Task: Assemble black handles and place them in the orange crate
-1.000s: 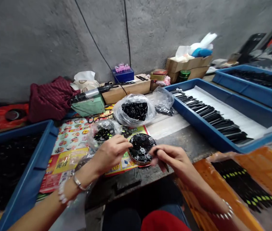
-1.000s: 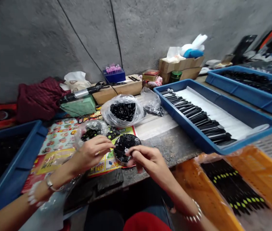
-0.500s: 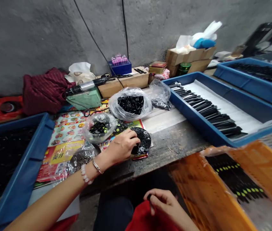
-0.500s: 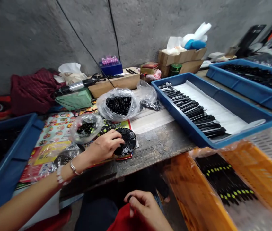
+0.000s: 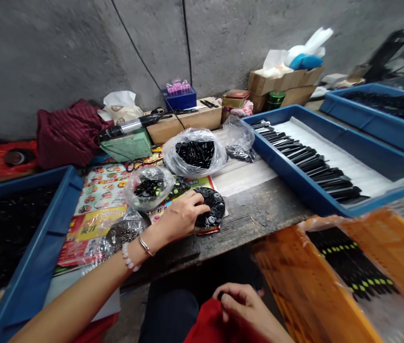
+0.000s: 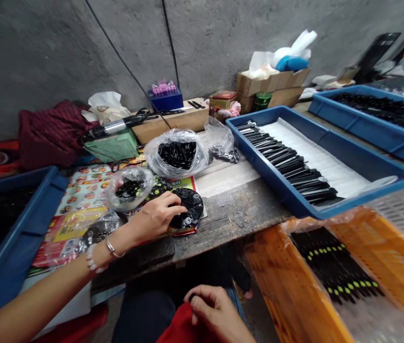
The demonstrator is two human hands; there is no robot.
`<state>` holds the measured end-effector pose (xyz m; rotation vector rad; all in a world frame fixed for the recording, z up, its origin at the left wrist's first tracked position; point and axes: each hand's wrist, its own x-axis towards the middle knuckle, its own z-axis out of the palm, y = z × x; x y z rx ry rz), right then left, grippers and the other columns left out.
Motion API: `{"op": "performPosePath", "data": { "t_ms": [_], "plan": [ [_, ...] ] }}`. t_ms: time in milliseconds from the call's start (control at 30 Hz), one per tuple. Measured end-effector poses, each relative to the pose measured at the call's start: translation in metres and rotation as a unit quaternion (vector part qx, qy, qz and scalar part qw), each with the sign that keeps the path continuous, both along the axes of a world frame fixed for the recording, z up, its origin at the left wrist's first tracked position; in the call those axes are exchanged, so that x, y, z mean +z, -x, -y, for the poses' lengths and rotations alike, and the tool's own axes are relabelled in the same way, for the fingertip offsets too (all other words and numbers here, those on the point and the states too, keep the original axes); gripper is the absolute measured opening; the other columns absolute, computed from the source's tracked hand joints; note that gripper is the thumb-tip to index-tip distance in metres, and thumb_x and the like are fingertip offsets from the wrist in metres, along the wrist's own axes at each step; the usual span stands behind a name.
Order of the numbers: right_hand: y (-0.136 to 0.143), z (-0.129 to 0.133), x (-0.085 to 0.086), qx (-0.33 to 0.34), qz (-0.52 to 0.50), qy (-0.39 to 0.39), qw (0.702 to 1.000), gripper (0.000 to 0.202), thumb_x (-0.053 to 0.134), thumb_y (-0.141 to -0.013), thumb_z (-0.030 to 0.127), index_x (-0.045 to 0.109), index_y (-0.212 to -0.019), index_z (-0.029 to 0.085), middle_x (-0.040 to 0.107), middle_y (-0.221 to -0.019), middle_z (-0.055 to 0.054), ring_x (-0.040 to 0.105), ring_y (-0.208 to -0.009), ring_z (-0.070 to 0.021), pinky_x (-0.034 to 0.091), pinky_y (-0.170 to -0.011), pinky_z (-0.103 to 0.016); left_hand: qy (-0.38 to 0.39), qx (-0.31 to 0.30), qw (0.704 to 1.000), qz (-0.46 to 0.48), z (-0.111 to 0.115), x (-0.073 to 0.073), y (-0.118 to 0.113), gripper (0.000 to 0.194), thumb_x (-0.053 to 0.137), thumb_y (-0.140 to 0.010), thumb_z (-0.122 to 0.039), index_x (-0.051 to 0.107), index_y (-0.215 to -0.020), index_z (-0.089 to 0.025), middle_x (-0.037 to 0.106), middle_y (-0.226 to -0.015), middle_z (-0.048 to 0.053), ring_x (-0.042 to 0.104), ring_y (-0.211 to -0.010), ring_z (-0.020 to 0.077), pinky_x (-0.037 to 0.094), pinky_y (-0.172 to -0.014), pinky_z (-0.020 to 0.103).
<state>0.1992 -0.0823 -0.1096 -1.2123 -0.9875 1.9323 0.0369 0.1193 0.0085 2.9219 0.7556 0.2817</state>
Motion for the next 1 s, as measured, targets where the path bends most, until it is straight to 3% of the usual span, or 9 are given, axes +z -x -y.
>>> {"op": "performPosePath", "data": {
  "t_ms": [267, 567, 1000],
  "plan": [
    [0.0011, 0.0001, 0.0020, 0.008, -0.001, -0.007, 1.000, 0.060, 0.059, -0.077, 0.069, 0.069, -0.094, 0.012, 0.056, -0.058, -0.001, 0.041, -0.049, -0.0106, 0.030, -0.051, -0.022, 0.006, 0.011, 1.000, 0.023, 0.0003, -0.0005, 0.0013, 0.027, 0.042, -0.089, -0.007, 0.068, -0.095, -0.014, 0.059, -0.091, 0.010, 0.052, -0.087, 0.0214, 0.048, -0.076, 0.033],
    [0.0042, 0.0003, 0.0021, 0.005, 0.006, -0.015, 1.000, 0.062, 0.058, -0.078, 0.069, 0.069, -0.093, 0.010, 0.056, -0.058, -0.001, 0.040, -0.050, -0.0099, 0.031, -0.050, -0.021, 0.020, -0.004, 0.999, 0.030, 0.0053, -0.0029, -0.0002, 0.022, 0.050, -0.089, -0.015, 0.066, -0.103, -0.016, 0.058, -0.098, 0.010, 0.051, -0.094, 0.0230, 0.048, -0.082, 0.036],
    [0.0057, 0.0035, -0.0055, -0.003, -0.003, -0.025, 1.000, 0.060, 0.059, -0.079, 0.067, 0.069, -0.092, 0.009, 0.057, -0.058, -0.002, 0.046, -0.052, -0.0106, 0.033, -0.050, -0.021, 0.012, 0.011, 0.999, 0.029, 0.0040, -0.0049, 0.0000, 0.019, 0.050, -0.089, -0.011, 0.067, -0.098, -0.011, 0.062, -0.093, 0.011, 0.052, -0.089, 0.0226, 0.048, -0.081, 0.037]
  ]
}}
